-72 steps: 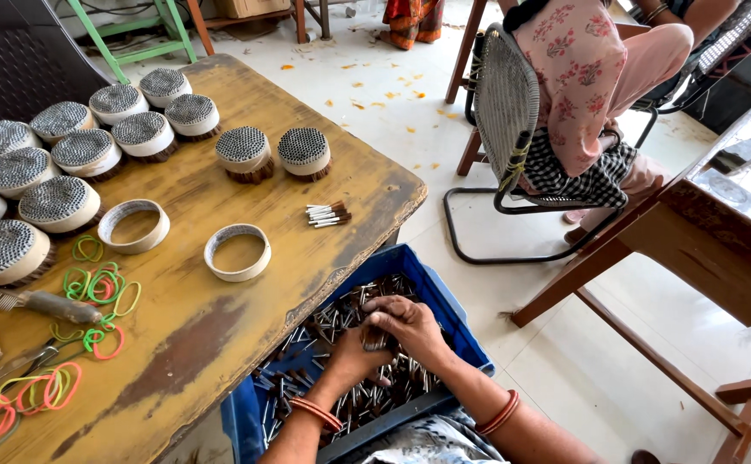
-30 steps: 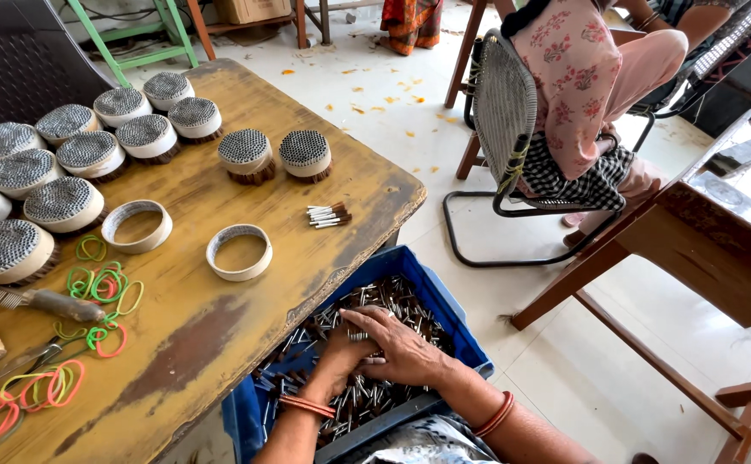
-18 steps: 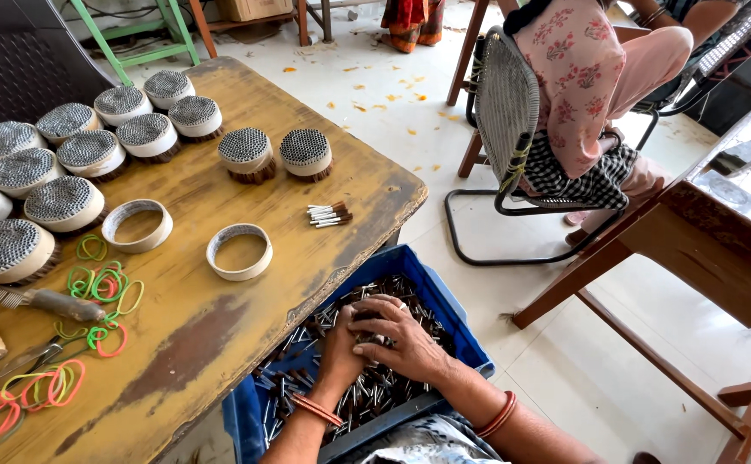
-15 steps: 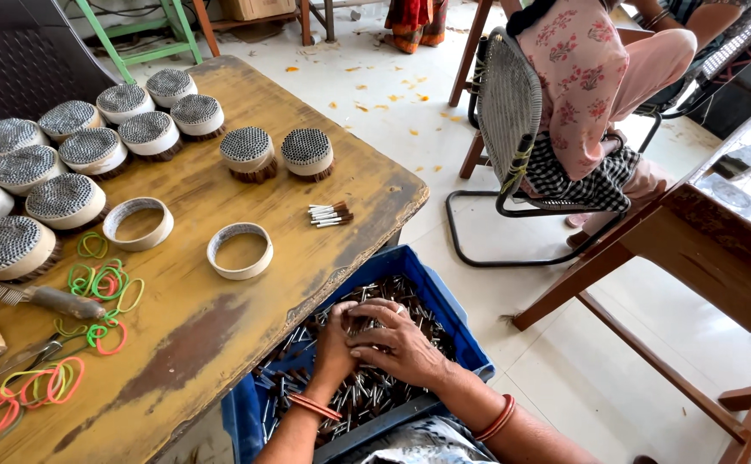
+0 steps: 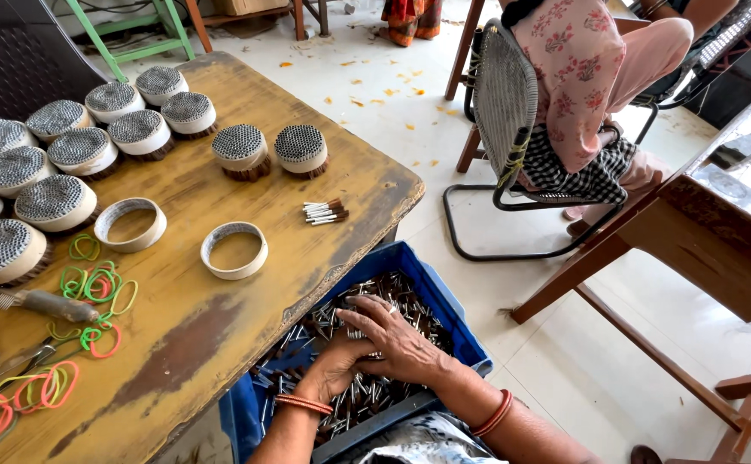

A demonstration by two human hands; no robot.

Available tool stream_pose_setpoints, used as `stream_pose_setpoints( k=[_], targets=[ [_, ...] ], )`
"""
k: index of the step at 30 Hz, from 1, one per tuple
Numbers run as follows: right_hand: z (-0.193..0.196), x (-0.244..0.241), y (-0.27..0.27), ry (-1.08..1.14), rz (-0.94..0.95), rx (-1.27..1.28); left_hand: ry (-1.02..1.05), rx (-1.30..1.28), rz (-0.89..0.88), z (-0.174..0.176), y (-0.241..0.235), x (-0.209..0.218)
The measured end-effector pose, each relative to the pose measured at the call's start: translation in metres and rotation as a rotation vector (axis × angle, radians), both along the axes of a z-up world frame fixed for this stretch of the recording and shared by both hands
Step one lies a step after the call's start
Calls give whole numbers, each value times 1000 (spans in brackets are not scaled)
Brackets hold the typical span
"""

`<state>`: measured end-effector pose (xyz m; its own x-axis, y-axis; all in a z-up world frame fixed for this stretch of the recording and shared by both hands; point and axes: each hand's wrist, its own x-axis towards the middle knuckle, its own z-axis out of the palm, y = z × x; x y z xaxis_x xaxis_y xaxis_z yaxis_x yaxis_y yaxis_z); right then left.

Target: The person picks metal brush handles from a blue bin and inserts them into a round bristle base, pressing them in by hand to assemble round brushes. They work through the bin one handle at a time and place finished brushes on the worktable with the others.

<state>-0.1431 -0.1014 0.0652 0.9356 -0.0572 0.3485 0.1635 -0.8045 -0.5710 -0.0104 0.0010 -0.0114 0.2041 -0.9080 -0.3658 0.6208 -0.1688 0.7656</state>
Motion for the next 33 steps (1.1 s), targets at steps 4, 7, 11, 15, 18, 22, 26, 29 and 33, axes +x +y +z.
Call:
stream_pose_setpoints(
  k=[4,7,11,15,18,22,26,29,33],
  targets=[
    [2,1,1,65,-28,18,0,-23,-56,-2,2,1],
    [12,1,5,36,-35,-12,-13,-6,-44,-9,-2,-1],
    [-3,1,3,0,-60,-26,28,-27,6,-22,-4,-2],
    [21,3,10,-2,-51,-73,39,-28,13,-6,-3,-2],
    [10,2,6,12,-24,-47,85,-28,-27,-17,1,5],
    [5,0,3,101,-35,14,53,28,-38,0,0,0],
    [8,-4,0,72,9,45,-168,137,100,-48,-11,7],
    [-4,-5,-6,35,-34,157,-344,135,127,-36,-10,12],
    [-7,-4,-5,-56,-242,196,-696,139,146,0,-4,5]
  ],
)
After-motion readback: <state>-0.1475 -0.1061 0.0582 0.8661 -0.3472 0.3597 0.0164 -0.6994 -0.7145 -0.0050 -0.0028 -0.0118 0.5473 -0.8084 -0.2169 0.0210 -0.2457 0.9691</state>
